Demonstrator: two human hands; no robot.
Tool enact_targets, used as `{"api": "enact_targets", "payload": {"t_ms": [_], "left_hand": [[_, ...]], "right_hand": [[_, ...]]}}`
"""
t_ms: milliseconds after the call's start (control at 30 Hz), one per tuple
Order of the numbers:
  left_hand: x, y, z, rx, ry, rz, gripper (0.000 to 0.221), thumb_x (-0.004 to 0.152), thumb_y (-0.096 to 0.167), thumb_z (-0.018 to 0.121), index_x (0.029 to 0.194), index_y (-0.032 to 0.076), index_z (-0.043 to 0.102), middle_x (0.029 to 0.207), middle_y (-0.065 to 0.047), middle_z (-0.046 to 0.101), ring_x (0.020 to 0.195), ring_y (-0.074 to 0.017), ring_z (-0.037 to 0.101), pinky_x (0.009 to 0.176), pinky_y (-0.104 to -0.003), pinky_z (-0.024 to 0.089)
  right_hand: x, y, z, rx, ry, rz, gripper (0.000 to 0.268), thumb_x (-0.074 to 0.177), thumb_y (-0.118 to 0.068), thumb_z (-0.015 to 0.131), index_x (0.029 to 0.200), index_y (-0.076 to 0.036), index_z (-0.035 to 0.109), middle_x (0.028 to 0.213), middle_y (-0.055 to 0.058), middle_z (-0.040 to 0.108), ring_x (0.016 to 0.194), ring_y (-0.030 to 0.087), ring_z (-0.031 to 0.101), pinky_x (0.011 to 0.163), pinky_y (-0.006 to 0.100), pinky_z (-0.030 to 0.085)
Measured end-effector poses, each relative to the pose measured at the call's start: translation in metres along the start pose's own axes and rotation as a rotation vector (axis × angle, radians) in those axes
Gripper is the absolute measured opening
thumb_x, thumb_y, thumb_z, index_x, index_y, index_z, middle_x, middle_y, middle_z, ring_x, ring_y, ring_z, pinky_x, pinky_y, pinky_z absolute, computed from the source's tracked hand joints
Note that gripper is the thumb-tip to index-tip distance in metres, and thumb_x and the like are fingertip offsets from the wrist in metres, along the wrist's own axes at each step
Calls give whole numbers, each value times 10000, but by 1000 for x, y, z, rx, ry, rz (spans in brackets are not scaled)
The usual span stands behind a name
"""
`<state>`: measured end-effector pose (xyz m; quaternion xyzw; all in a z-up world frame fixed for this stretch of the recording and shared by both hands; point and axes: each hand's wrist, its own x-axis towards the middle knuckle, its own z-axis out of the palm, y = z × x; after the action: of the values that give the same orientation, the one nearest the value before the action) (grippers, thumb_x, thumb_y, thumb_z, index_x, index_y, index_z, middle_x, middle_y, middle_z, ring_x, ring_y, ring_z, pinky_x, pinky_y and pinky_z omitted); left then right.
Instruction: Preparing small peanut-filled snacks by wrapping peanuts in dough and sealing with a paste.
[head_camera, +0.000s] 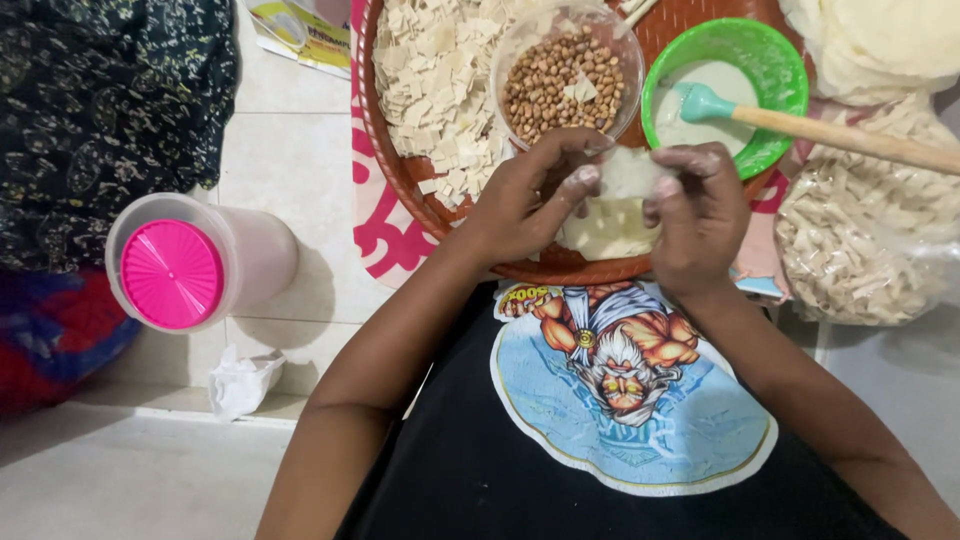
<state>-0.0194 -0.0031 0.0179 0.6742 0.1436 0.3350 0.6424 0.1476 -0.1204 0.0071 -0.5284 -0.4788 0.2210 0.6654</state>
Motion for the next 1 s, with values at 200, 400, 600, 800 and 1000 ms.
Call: {"api": "enact_targets", "payload": {"t_ms": [200,400,600,800,1000], "left_hand": [[-1,14,-3,427,-92,202,66,965,138,657,1002,98,696,823,-138,702,616,-370,693,517,-465,545],[-12,-3,1,901,-196,151,268,812,405,734,976,198,691,969,-18,664,694,-350,717,572,-485,583],[-19,-6,5,1089,-180,44,353,741,407,768,995,162,755,901,-25,622,643,-337,708,532,-483,569],[-20,-15,4,1083,-237,-89,321,732,413,766,997,232,756,967,38,633,724,-310,737,597,-464,594],[-17,-20,0,1092,-258,-146,315,745,406,760,1013,241,763,965,41,650,752,-305,742,606,-463,596]], "right_hand": [[6,-15,4,-233,73,-143,380,1085,-213,513,1005,106,704,940,142,548,764,235,555,734,359,460],[11,-22,17,-233,103,-174,473,1104,-307,444,926,46,703,1008,136,471,1017,280,534,957,401,446],[10,-21,13,-240,80,-137,477,1110,-324,449,938,57,680,1048,153,457,1060,301,534,995,444,441],[9,-20,13,-236,77,-129,410,1108,-270,482,919,39,673,1000,125,442,1057,308,554,1000,462,455],[7,-20,10,-230,66,-103,373,1115,-215,495,908,42,668,964,132,465,1010,326,580,975,464,475]]}}
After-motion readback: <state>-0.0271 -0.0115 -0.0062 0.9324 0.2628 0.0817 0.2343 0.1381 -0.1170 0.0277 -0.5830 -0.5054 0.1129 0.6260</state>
